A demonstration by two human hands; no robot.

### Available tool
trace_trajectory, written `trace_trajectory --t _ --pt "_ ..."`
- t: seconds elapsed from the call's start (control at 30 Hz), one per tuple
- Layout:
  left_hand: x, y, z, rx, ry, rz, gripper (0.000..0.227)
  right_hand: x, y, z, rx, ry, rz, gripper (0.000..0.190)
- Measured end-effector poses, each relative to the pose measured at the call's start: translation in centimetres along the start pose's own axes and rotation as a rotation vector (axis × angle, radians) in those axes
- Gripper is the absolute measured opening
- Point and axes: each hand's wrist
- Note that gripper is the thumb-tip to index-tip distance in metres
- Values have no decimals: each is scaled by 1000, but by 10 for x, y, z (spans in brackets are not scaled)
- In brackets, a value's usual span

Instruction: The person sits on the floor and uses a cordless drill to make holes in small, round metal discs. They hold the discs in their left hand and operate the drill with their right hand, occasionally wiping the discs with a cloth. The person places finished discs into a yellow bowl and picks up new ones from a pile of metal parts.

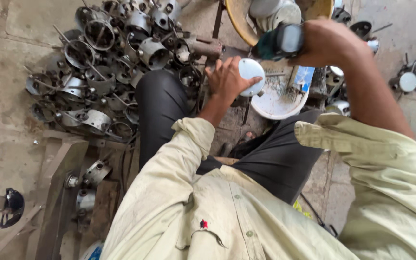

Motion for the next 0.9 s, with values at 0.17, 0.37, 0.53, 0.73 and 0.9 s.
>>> trace_trajectory --t 0.17,0.37,0.53,0.73,0.9 --pt "-6 3 16 -151 -8 -33 106 -9 87 40 323 -537 -20 55" --pt "-37 -8 8 -372 202 261 131 -52 141 129 601 -1124 -69 48" --pt "-50 9 -6 -267 116 369 132 -69 150 163 539 -1108 78 39" --pt "-47 17 -5 -193 60 383 129 -70 151 163 542 -910 131 44" --pt "-49 14 -3 -136 108 435 129 -72 137 158 538 -859 100 45"
Point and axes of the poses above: each hand's wrist, its own y-axis away from the middle knuckle, its own z-axis out of the palm, x = y × z, and after that the axes turned 2 degrees about -x, right-handed
